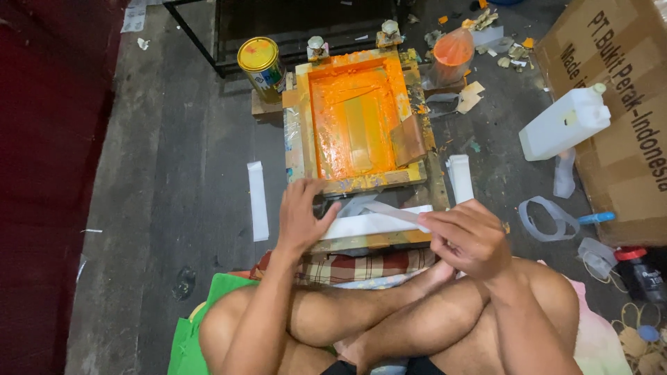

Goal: Spreading orange ink onto a screen printing frame using a wooden block and preparing the screen with paper strips.

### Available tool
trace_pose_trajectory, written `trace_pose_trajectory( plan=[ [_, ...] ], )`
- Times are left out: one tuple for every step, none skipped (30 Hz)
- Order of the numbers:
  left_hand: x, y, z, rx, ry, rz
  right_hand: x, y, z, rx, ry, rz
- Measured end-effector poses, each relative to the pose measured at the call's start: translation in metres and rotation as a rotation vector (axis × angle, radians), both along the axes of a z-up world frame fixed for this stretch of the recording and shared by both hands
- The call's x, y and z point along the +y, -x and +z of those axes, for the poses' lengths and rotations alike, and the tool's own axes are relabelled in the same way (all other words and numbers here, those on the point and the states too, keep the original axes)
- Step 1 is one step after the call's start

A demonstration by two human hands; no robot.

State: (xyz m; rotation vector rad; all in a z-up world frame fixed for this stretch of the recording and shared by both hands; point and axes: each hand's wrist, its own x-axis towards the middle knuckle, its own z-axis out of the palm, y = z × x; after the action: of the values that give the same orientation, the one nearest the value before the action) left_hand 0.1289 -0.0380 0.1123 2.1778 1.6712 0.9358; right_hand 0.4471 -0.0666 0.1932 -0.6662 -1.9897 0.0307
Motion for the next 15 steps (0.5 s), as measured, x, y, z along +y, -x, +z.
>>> trace_pose_trajectory(
  plan=[
    [0.007,-0.001,-0.002,-0.004,0.003,0.001,-0.001,0.002,0.002,-0.004,0.003,0.001],
    [0.015,-0.001,-0.004,0.118,-0.043,-0.022,-0.002,0.005,0.004,-0.014,-0.009,0.013],
    [0.024,-0.001,-0.006,0.238,-0.091,-0.044,-0.002,0.007,0.007,-0.026,-0.023,0.026],
    [0.027,-0.002,-0.016,0.232,-0.091,-0.042,-0.004,0.009,0.003,-0.032,-0.023,0.028],
    [0.034,-0.002,-0.025,0.335,-0.136,-0.059,-0.003,0.012,-0.001,-0.025,-0.040,0.027],
    [0.041,-0.002,-0.034,0.438,-0.182,-0.076,-0.003,0.015,-0.005,-0.018,-0.057,0.027],
    [0.044,-0.002,-0.042,0.438,-0.188,-0.080,-0.004,0.015,-0.008,-0.018,-0.061,0.022],
    [0.047,-0.002,-0.050,0.463,-0.238,-0.096,-0.004,0.015,-0.012,-0.042,-0.064,0.030],
    [0.049,0.000,-0.058,0.487,-0.286,-0.107,-0.005,0.016,-0.015,-0.067,-0.067,0.044],
    [0.049,-0.002,-0.055,0.488,-0.291,-0.105,-0.004,0.018,-0.018,-0.067,-0.072,0.045],
    [0.048,-0.003,-0.054,0.477,-0.310,-0.088,-0.003,0.019,-0.021,-0.080,-0.082,0.045],
    [0.046,-0.005,-0.053,0.467,-0.329,-0.071,-0.002,0.020,-0.024,-0.093,-0.092,0.045],
    [0.047,-0.006,-0.045,0.464,-0.332,-0.071,-0.001,0.025,-0.019,-0.095,-0.093,0.044],
    [0.047,-0.006,-0.037,0.454,-0.333,-0.043,0.000,0.029,-0.015,-0.098,-0.089,0.042],
    [0.045,-0.007,-0.031,0.443,-0.324,-0.018,-0.003,0.033,-0.011,-0.100,-0.074,0.041]
  ],
)
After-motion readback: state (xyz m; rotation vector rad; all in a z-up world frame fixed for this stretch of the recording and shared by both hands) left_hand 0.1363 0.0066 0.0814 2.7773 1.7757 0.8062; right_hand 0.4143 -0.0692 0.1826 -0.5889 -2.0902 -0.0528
